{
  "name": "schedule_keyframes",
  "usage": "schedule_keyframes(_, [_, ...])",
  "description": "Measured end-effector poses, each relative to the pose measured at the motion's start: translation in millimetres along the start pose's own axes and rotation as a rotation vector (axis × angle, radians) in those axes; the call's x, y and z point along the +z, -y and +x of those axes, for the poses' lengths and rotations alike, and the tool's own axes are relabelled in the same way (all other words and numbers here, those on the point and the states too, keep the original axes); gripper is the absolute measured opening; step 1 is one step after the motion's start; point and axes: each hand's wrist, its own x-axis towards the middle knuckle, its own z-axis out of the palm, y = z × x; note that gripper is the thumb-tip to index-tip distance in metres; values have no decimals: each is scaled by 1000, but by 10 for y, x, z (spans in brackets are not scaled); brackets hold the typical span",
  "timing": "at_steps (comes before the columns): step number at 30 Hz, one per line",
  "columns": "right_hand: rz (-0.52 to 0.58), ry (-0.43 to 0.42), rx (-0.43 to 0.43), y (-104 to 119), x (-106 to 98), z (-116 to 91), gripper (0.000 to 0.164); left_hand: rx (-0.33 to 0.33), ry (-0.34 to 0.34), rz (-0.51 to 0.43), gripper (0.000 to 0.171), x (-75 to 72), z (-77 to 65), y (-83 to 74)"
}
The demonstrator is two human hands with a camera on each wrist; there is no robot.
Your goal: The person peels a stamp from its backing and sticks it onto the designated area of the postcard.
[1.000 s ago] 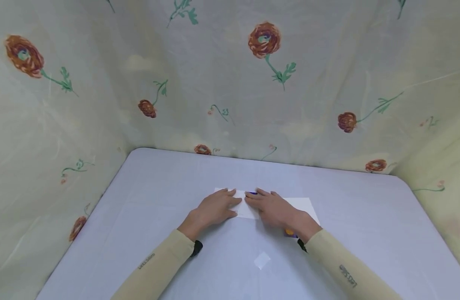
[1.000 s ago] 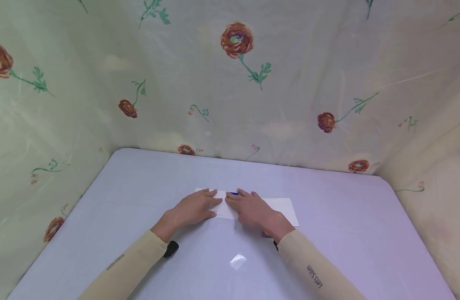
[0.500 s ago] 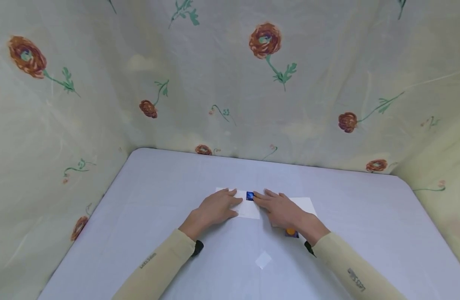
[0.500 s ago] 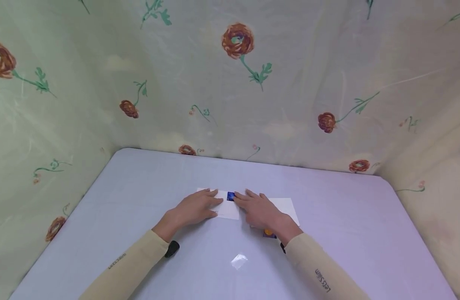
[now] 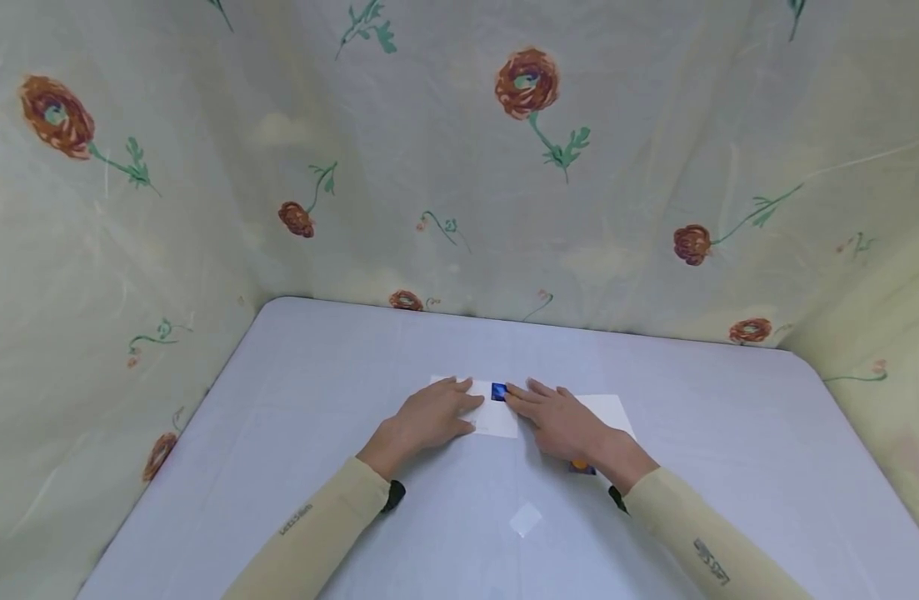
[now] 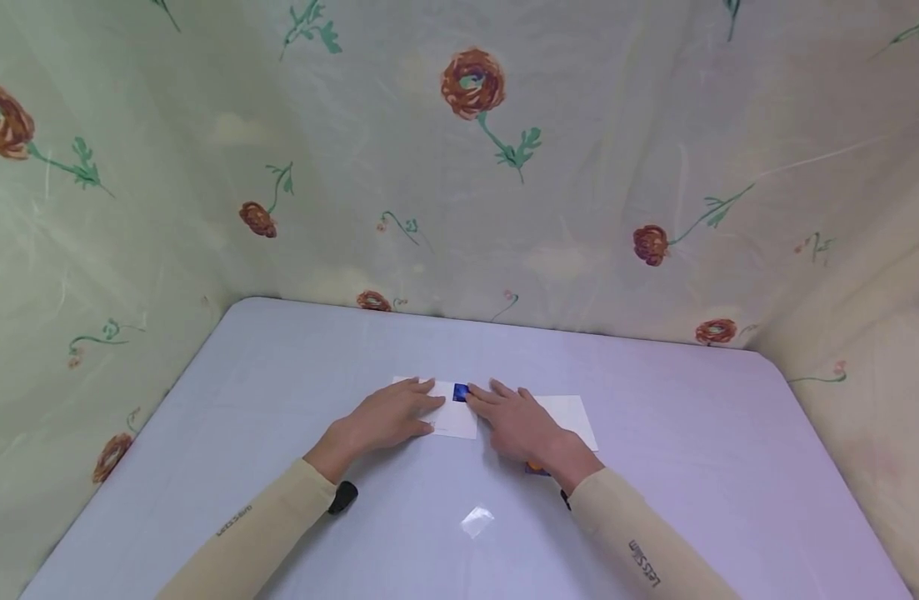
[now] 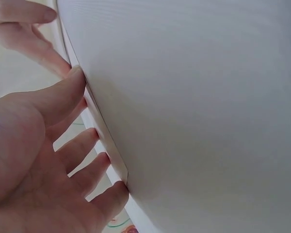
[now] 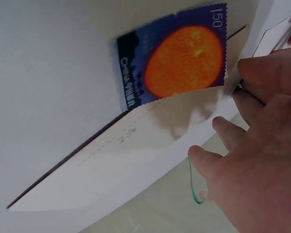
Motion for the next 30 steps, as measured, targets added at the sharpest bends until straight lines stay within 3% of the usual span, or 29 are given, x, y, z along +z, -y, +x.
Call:
schedule_keyframes(9, [-46,-12,0,-46,2,-39,60,-5,-6,-15,51,-9,-12,-12])
schedule_keyframes(30, [37,-60,-10,-75,77,-77,58,8,-13,-12,51,24,4,-5])
